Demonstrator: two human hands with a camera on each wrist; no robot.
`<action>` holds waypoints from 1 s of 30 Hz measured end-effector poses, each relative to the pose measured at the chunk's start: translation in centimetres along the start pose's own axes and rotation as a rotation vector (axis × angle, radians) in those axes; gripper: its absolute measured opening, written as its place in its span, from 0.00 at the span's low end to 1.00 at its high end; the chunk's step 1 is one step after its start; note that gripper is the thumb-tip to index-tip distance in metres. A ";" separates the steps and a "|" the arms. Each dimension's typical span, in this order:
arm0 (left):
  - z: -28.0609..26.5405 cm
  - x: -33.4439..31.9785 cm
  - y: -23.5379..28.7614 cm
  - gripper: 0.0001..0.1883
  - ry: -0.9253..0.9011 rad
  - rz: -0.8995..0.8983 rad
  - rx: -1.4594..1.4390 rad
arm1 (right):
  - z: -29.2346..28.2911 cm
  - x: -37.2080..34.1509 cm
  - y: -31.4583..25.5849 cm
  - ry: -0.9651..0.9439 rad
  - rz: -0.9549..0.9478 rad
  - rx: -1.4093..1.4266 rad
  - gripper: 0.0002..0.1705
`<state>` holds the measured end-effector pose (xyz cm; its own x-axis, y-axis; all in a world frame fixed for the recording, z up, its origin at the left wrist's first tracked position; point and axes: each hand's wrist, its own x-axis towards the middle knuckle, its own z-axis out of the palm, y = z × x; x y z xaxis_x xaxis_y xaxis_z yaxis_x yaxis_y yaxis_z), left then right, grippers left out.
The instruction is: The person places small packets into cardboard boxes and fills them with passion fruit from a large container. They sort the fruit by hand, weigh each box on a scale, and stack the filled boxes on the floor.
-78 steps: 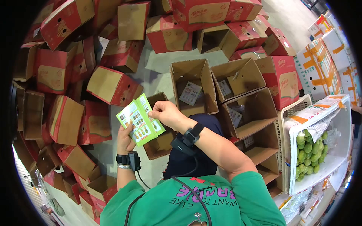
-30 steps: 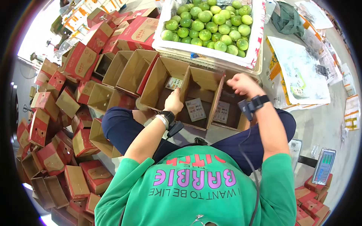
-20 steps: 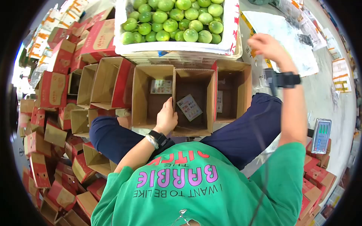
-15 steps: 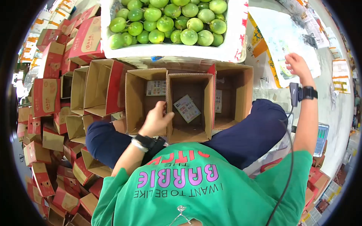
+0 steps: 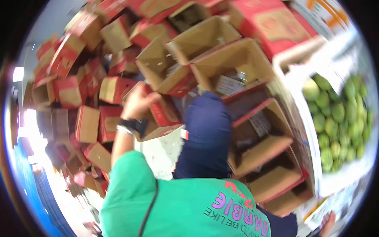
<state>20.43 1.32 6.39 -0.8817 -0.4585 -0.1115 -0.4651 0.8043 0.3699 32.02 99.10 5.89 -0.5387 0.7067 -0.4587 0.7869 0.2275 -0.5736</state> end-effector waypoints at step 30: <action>24.0 -14.2 24.2 0.30 -0.788 0.815 0.256 | 4.1 -24.5 -9.0 0.067 -0.738 0.241 0.11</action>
<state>19.81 36.34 -5.24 -0.6906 0.5203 -0.5023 0.3402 0.8467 0.4092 36.87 76.93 19.52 -0.8725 0.4692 0.1365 0.1405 0.5084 -0.8496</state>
